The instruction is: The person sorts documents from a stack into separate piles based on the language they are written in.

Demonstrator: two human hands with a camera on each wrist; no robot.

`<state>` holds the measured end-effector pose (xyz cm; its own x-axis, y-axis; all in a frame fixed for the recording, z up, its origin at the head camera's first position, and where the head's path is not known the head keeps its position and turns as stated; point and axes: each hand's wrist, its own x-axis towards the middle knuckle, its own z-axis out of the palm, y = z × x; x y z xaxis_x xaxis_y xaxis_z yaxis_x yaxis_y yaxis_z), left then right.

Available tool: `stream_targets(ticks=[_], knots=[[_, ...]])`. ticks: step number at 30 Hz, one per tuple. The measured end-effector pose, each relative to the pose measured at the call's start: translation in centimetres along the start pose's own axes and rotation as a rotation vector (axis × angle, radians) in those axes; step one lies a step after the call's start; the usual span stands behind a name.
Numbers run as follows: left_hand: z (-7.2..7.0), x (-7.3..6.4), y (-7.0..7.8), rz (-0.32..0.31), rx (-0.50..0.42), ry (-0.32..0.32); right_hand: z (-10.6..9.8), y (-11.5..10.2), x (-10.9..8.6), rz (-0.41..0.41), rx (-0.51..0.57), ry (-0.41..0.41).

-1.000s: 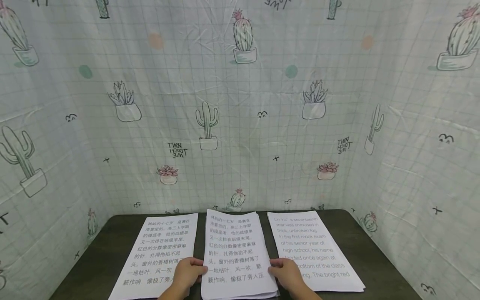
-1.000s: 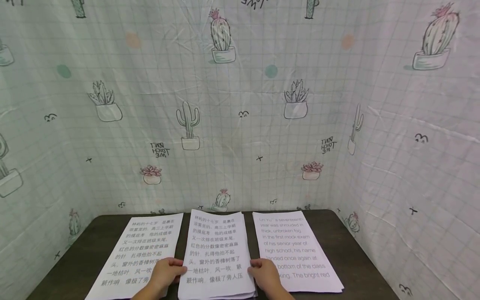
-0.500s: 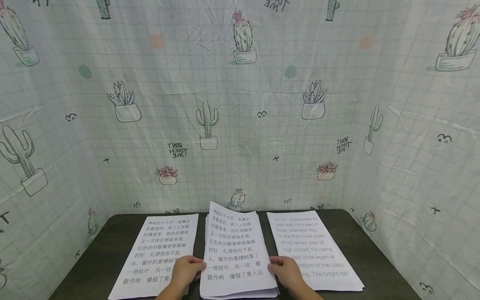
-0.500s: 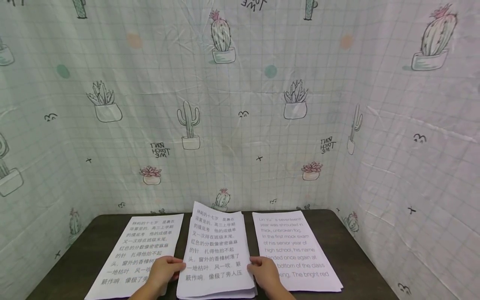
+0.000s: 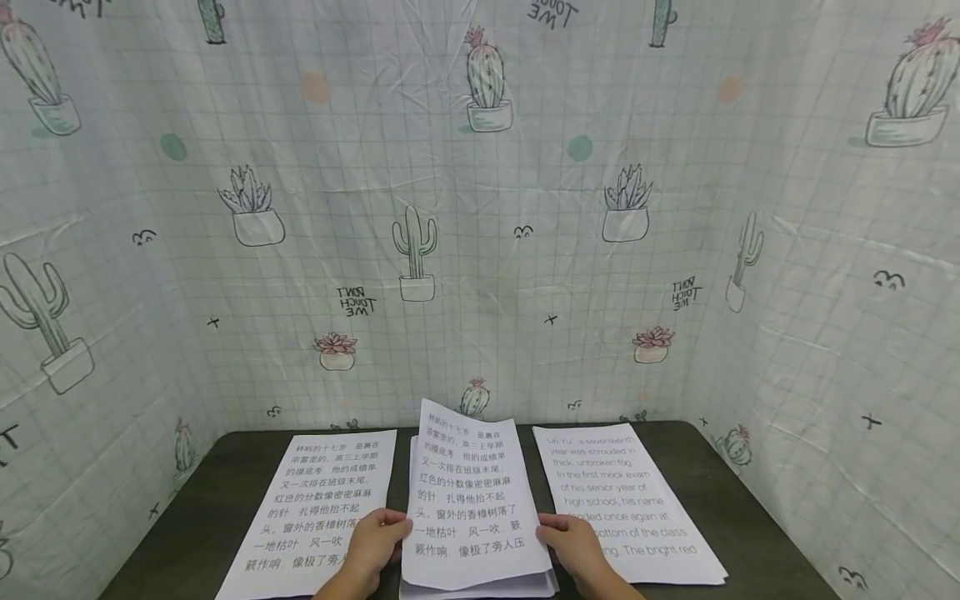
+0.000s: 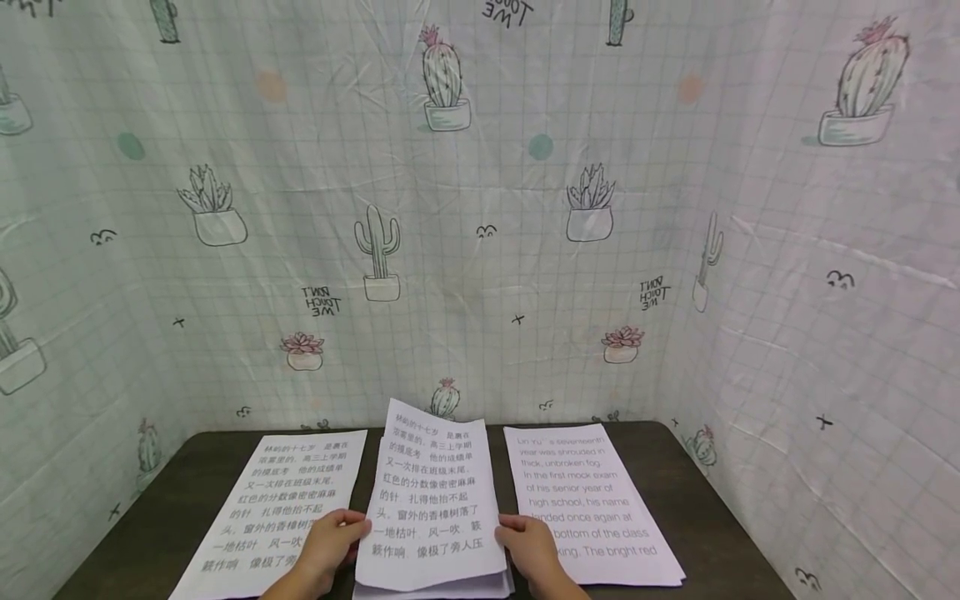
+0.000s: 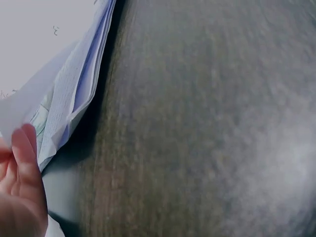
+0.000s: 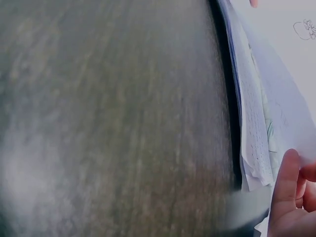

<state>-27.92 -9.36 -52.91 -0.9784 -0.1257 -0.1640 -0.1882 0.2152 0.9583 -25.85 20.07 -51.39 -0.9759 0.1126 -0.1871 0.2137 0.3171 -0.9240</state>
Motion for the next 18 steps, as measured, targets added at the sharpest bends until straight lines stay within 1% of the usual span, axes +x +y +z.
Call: stream_targets(ticks=[4, 6, 11, 18], knots=[[-0.1, 0.3, -0.1, -0.024, -0.088, -0.050, 0.0, 0.1, 0.0, -0.010, 0.043, -0.001], [-0.2, 0.4, -0.1, -0.036, -0.121, -0.058, 0.0, 0.1, 0.1, -0.008, 0.073, -0.007], [-0.7, 0.4, 0.1, -0.049, -0.167, -0.070, -0.1, -0.2, 0.2, -0.001, 0.133, -0.036], [-2.0, 0.4, 0.9, -0.018, -0.203, -0.127, -0.4, -1.4, 0.1, -0.039, 0.131, -0.081]])
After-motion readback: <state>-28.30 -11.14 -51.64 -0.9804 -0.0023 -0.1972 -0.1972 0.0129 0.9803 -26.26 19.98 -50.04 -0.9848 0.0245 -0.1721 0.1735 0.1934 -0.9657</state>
